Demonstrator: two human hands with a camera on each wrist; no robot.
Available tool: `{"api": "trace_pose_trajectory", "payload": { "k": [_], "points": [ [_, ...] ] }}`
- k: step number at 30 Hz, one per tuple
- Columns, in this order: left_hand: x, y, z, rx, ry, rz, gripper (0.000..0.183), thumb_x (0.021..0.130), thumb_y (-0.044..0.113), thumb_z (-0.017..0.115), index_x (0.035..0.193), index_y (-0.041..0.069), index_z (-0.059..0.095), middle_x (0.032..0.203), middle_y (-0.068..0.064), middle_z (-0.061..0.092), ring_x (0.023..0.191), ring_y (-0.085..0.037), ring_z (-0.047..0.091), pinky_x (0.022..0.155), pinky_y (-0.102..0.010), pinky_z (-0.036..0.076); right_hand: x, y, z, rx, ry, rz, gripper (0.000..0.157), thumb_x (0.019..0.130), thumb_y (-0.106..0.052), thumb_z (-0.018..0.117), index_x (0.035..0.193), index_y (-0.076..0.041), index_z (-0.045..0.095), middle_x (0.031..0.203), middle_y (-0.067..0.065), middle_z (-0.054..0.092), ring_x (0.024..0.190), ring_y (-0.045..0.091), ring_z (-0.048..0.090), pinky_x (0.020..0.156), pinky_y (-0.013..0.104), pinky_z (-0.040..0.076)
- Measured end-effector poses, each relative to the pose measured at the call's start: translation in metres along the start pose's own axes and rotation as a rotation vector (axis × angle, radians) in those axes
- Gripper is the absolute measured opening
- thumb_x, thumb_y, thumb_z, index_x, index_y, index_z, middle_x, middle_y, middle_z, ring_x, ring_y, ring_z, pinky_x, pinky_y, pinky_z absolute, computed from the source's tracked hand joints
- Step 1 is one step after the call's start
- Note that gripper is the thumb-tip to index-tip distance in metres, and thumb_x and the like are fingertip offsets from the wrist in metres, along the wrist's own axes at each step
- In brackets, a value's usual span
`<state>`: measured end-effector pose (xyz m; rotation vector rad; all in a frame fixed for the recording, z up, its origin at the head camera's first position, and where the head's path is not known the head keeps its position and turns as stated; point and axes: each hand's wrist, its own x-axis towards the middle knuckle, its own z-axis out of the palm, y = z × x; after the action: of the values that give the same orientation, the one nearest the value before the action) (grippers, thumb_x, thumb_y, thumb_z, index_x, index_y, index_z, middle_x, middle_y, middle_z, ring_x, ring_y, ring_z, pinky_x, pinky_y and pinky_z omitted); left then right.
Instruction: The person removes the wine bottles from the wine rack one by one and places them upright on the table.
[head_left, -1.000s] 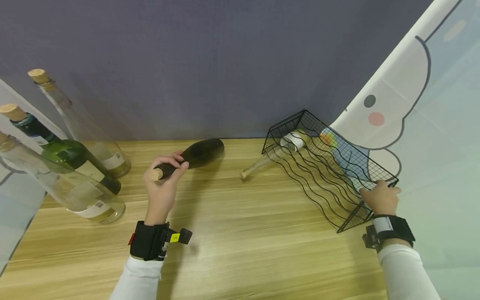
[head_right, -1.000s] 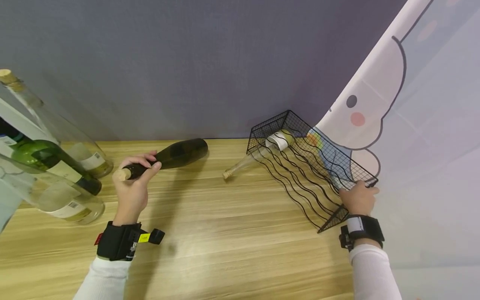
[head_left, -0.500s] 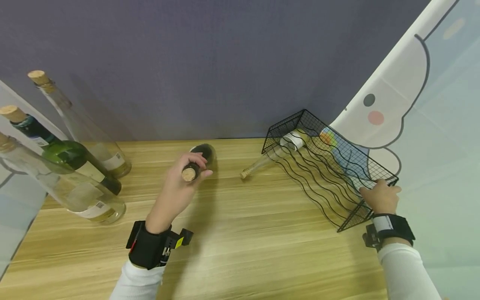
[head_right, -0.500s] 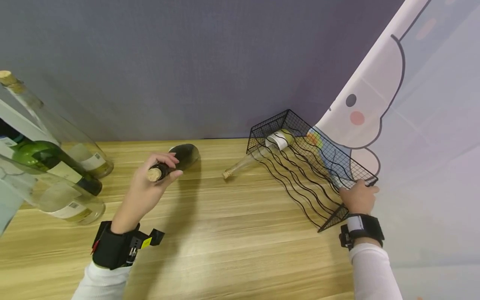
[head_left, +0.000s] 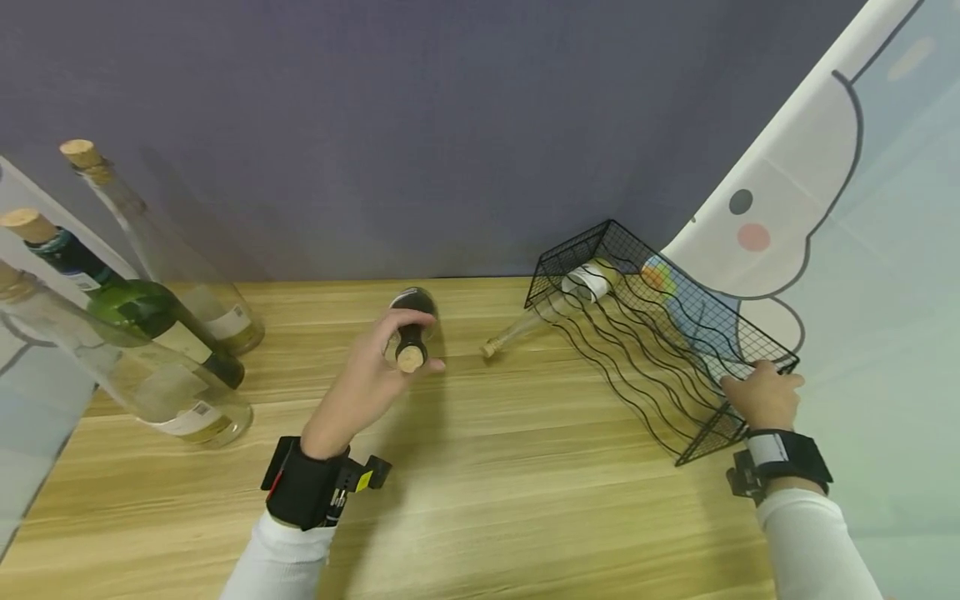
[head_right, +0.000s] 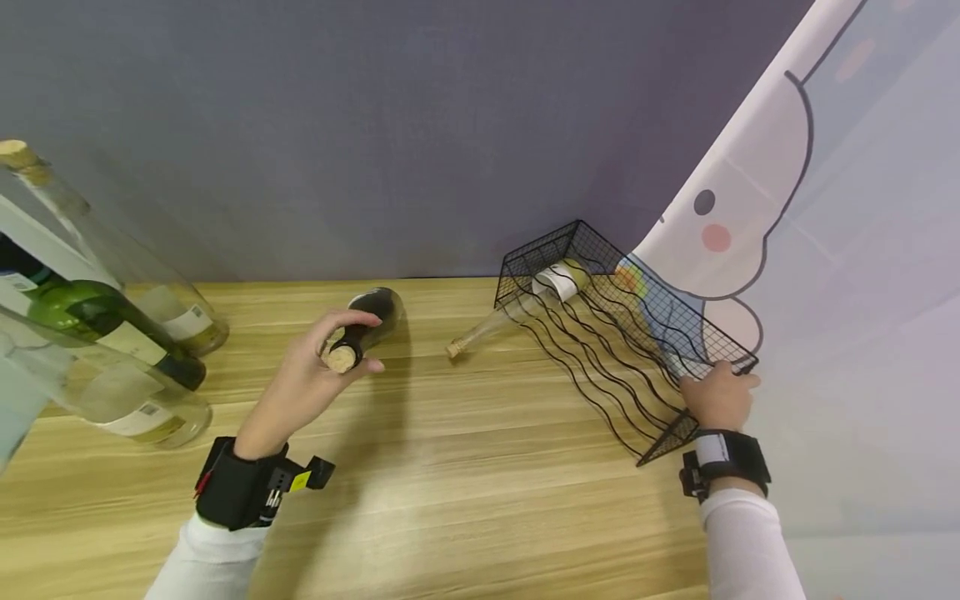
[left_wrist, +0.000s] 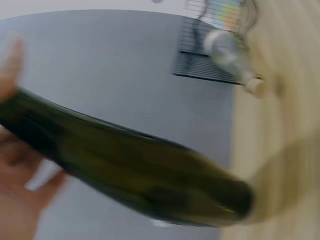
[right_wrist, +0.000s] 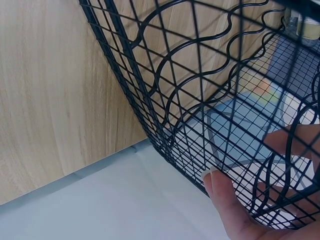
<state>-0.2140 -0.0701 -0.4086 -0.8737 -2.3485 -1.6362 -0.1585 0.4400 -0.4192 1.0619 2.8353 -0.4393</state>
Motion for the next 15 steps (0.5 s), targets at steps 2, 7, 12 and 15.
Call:
{"api": "trace_pose_trajectory", "payload": {
  "k": [2, 7, 12, 15],
  "points": [
    [0.002, -0.01, 0.004, -0.017, 0.069, 0.053, 0.044, 0.074, 0.004, 0.083, 0.113, 0.009, 0.064, 0.122, -0.008, 0.065, 0.12, -0.021, 0.058, 0.11, -0.035, 0.04, 0.0, 0.001, 0.0, -0.002, -0.005, 0.003, 0.069, 0.095, -0.027, 0.046, 0.139, 0.021, 0.023, 0.131, 0.055, 0.019, 0.111, 0.072, 0.039, 0.081, 0.068, 0.046],
    [0.003, -0.032, 0.014, -0.14, 0.153, 0.174, 0.032, 0.072, -0.007, 0.08, 0.093, 0.003, 0.058, 0.105, -0.012, 0.065, 0.119, -0.019, 0.056, 0.114, -0.03, 0.034, 0.0, 0.0, -0.001, -0.004, -0.015, 0.005, 0.07, 0.096, -0.028, 0.046, 0.14, 0.02, 0.022, 0.132, 0.055, 0.017, 0.111, 0.072, 0.038, 0.082, 0.067, 0.046],
    [0.007, -0.043, 0.021, -0.196, 0.176, 0.261, 0.024, 0.079, -0.007, 0.075, 0.08, 0.004, 0.054, 0.084, -0.008, 0.058, 0.09, -0.014, 0.057, 0.108, -0.041, 0.04, -0.001, -0.001, -0.003, -0.01, -0.018, 0.003, 0.07, 0.095, -0.028, 0.046, 0.14, 0.021, 0.022, 0.132, 0.056, 0.017, 0.111, 0.072, 0.038, 0.082, 0.068, 0.046],
    [0.01, -0.046, 0.024, -0.173, 0.188, 0.296, 0.025, 0.081, -0.005, 0.073, 0.075, 0.009, 0.054, 0.078, -0.004, 0.056, 0.081, -0.013, 0.052, 0.109, -0.049, 0.037, -0.001, -0.001, -0.003, -0.014, -0.022, 0.001, 0.07, 0.095, -0.028, 0.046, 0.14, 0.021, 0.022, 0.132, 0.056, 0.018, 0.111, 0.072, 0.039, 0.082, 0.068, 0.046]
  ]
}}
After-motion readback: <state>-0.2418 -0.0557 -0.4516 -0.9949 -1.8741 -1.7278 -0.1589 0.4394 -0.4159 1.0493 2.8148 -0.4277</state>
